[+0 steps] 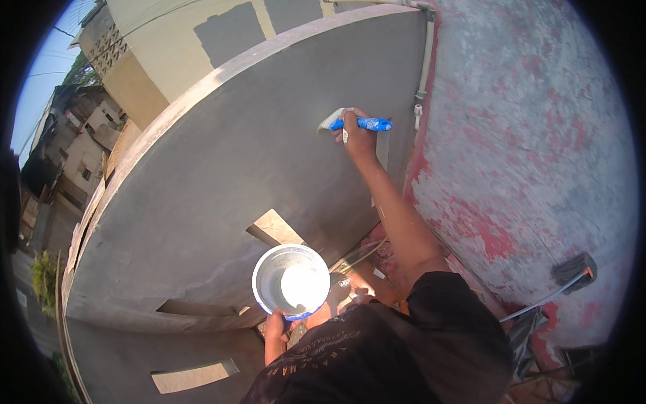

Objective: The person paints a curved exterior wall with white paint using a blue-handled brush. They repeatedly dip the brush into a bucket and apply paint in smooth strokes along the wall surface.

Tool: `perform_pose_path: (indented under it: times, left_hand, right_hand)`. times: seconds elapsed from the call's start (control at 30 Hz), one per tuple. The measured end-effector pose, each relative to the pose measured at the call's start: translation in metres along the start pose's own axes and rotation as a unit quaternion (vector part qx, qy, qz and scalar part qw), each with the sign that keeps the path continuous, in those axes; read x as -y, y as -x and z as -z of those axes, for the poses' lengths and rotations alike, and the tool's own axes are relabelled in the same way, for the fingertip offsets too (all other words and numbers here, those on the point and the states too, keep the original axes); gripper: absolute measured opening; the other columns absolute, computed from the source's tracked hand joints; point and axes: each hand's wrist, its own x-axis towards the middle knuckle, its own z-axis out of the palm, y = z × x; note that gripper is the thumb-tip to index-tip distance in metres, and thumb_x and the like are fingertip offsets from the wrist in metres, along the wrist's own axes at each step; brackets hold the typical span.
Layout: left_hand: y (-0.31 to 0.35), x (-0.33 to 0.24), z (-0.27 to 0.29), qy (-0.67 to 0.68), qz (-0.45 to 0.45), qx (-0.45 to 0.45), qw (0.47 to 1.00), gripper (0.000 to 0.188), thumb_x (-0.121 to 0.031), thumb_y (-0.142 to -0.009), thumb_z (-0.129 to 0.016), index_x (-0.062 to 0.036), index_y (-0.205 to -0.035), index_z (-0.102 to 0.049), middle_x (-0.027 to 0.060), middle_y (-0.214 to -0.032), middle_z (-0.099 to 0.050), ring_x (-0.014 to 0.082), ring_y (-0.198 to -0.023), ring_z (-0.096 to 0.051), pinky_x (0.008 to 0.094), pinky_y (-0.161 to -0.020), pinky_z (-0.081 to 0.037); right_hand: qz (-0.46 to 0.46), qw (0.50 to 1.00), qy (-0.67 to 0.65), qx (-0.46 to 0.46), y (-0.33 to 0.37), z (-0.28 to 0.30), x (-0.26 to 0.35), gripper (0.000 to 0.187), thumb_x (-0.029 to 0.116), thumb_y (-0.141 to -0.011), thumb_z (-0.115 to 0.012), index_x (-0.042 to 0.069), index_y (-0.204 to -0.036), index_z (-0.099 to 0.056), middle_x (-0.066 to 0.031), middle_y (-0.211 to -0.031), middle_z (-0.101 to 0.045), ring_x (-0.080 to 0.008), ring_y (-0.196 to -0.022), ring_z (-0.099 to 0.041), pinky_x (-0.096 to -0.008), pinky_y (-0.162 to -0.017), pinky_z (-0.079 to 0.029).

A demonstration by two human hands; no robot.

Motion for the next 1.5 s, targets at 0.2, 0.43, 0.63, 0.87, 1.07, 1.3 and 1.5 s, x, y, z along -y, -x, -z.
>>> perform_pose_path:
  times: [0.2, 0.43, 0.63, 0.87, 1.07, 1.3, 1.5]
  left_hand:
    - [-0.003, -0.006, 0.002, 0.011, 0.005, 0.020, 1.000, 0.050, -0.009, -0.087, -0.047, 0.0033, -0.135, -0.043, 0.0188, -0.117, -0.061, 0.0313, -0.095, -0.069, 0.0445, -0.072, -0.065]
    - [-0.010, -0.009, 0.021, -0.007, 0.005, 0.038, 0.999, 0.056, -0.006, -0.086, -0.046, 0.0016, -0.141, -0.038, 0.0215, -0.120, -0.059, 0.0323, -0.095, -0.070, 0.0418, -0.067, -0.066]
    - [-0.007, -0.025, 0.032, -0.038, 0.001, 0.034, 0.999, 0.057, -0.006, -0.087, -0.046, 0.0020, -0.142, -0.037, 0.0214, -0.119, -0.059, 0.0327, -0.096, -0.069, 0.0416, -0.067, -0.067]
    - [-0.001, -0.035, 0.051, -0.031, -0.021, 0.033, 0.999, 0.052, -0.008, -0.090, -0.045, 0.0044, -0.140, -0.039, 0.0220, -0.117, -0.060, 0.0306, -0.091, -0.070, 0.0394, -0.063, -0.066]
    - [0.002, -0.029, 0.066, -0.035, -0.012, 0.023, 0.999, 0.047, -0.009, -0.093, -0.043, 0.0062, -0.138, -0.041, 0.0227, -0.115, -0.061, 0.0293, -0.085, -0.071, 0.0360, -0.059, -0.066]
    - [0.013, -0.033, 0.065, -0.041, -0.009, 0.002, 0.999, 0.047, -0.010, -0.091, -0.045, 0.0063, -0.135, -0.044, 0.0211, -0.110, -0.063, 0.0291, -0.084, -0.071, 0.0362, -0.061, -0.067]
    - [0.017, -0.038, 0.074, -0.053, -0.003, 0.022, 0.998, 0.046, -0.010, -0.090, -0.045, 0.0067, -0.133, -0.045, 0.0198, -0.109, -0.063, 0.0277, -0.083, -0.071, 0.0366, -0.060, -0.066]
  right_hand:
    - [0.114, 0.992, -0.045, 0.018, -0.055, -0.061, 0.110, 0.028, 0.030, -0.096, -0.049, 0.005, -0.094, -0.061, -0.0154, -0.075, -0.070, -0.0155, -0.055, -0.064, -0.0247, -0.047, -0.043]
    - [0.098, 0.991, -0.069, -0.063, -0.026, -0.081, 0.123, 0.027, 0.028, -0.099, -0.045, 0.005, -0.093, -0.058, -0.0176, -0.077, -0.070, -0.0153, -0.054, -0.063, -0.0251, -0.048, -0.044]
    - [0.044, 0.987, -0.061, 0.144, 0.039, -0.103, 0.098, 0.022, 0.022, -0.096, -0.043, 0.005, -0.095, -0.057, -0.0168, -0.077, -0.069, -0.0156, -0.054, -0.062, -0.0255, -0.048, -0.045]
    - [0.038, 0.988, -0.140, 0.050, -0.038, -0.057, 0.098, 0.024, 0.032, -0.095, -0.049, 0.010, -0.097, -0.057, -0.0175, -0.078, -0.070, -0.0169, -0.057, -0.063, -0.0262, -0.051, -0.045]
    - [0.103, 0.968, -0.185, -0.131, -0.058, -0.051, 0.079, 0.023, 0.030, -0.097, -0.048, 0.009, -0.099, -0.056, -0.0177, -0.080, -0.070, -0.0184, -0.060, -0.064, -0.0276, -0.053, -0.047]
    - [-0.011, 0.995, -0.069, 0.077, 0.099, -0.067, -0.016, 0.023, 0.024, -0.101, -0.045, 0.005, -0.098, -0.057, -0.0172, -0.081, -0.069, -0.0168, -0.059, -0.064, -0.0271, -0.053, -0.049]
    - [-0.293, 0.948, 0.123, -0.004, 0.203, 0.074, -0.104, 0.028, 0.027, -0.101, -0.045, 0.003, -0.105, -0.060, -0.0141, -0.075, -0.069, -0.0210, -0.054, -0.067, -0.0331, -0.046, -0.053]
